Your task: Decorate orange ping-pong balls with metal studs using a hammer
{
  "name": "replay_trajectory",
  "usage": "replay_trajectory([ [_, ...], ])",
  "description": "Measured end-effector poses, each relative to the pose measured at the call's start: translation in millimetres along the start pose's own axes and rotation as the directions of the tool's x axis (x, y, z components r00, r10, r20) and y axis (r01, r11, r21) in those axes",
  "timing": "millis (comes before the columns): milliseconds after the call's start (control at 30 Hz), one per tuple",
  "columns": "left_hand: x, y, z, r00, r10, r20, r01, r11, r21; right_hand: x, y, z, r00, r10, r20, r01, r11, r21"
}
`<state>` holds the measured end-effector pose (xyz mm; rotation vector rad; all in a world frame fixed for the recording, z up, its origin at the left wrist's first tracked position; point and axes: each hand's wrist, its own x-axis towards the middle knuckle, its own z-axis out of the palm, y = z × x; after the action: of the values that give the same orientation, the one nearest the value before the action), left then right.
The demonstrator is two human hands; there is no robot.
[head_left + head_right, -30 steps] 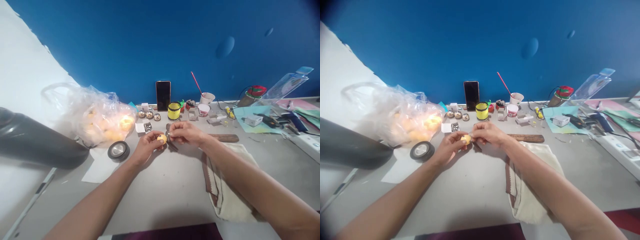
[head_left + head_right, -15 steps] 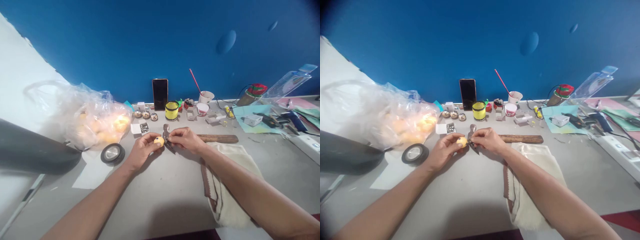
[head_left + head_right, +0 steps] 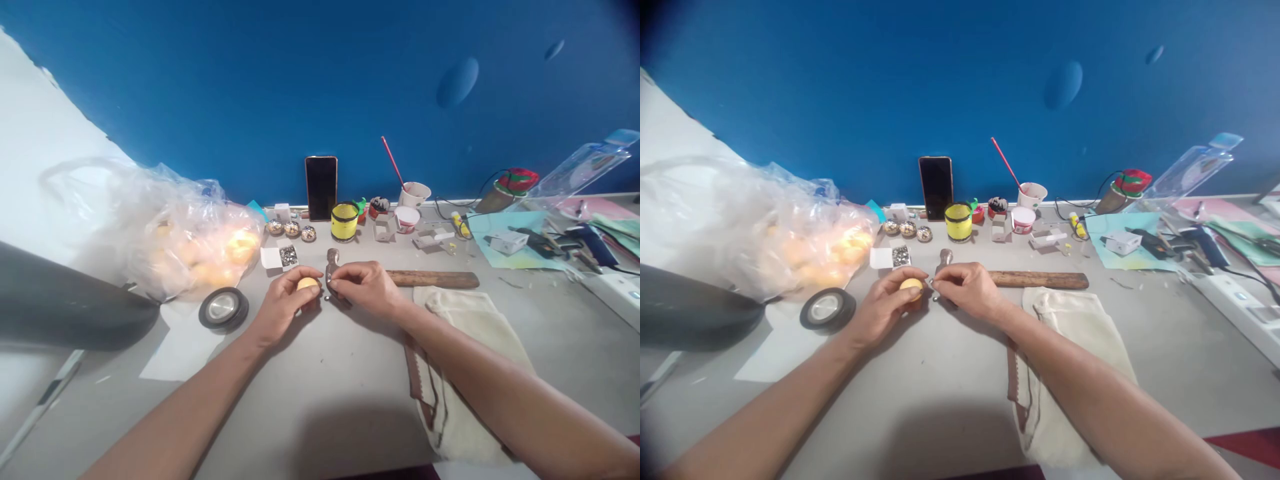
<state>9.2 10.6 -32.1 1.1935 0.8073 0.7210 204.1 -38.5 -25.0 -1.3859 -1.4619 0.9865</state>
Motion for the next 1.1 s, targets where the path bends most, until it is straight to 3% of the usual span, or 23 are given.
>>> replay_trajectory([
  [100,-2.3,3.1,4.1,0.998,0.022,-0.061,-0.011,0.985,0.174,-3.7,-1.7,3.2,0.997,-0.078,0.004,0.078,0.993,-0.084],
  [200,-5.3,6.2,10.2,0.984,0.138,-0.108,-0.095,0.937,0.336,-6.3,-2.2,5.8,0.991,-0.132,0.001,0.129,0.966,-0.223],
  [300,-8.0,7.1,14.4,0.961,0.240,-0.137,-0.169,0.902,0.398,-7.5,-3.1,8.2,0.994,-0.113,-0.011,0.104,0.944,-0.314],
  [367,-8.9,6.6,15.2,0.960,0.240,-0.143,-0.161,0.894,0.417,-8.3,-4.4,9.7,0.996,-0.089,-0.018,0.080,0.951,-0.299],
  [500,-8.3,5.2,14.2,0.966,0.186,-0.182,-0.090,0.896,0.435,-9.8,-6.9,12.6,0.997,-0.051,-0.063,0.041,0.988,-0.151],
  [667,-8.1,5.2,12.4,0.976,0.119,-0.181,-0.029,0.899,0.437,-8.7,-6.9,14.0,1.000,-0.007,-0.030,0.008,0.999,0.031],
  [767,-10.2,7.4,11.8,0.992,0.047,-0.121,-0.002,0.939,0.343,-7.0,-8.6,11.3,0.998,0.055,-0.015,-0.054,0.994,0.090],
  [867,-12.9,10.1,12.4,0.999,-0.029,-0.018,0.031,0.990,0.136,-5.0,-11.4,5.9,0.990,0.143,-0.009,-0.138,0.970,0.202],
  [933,-14.0,10.9,13.4,0.999,-0.031,0.015,0.030,0.998,0.056,-3.2,-12.4,1.7,0.982,0.186,-0.018,-0.172,0.936,0.307],
  [1100,-12.4,9.3,15.1,0.997,0.059,-0.058,-0.051,0.991,0.124,-0.5,-11.2,-3.9,0.979,0.205,0.019,-0.187,0.848,0.496],
])
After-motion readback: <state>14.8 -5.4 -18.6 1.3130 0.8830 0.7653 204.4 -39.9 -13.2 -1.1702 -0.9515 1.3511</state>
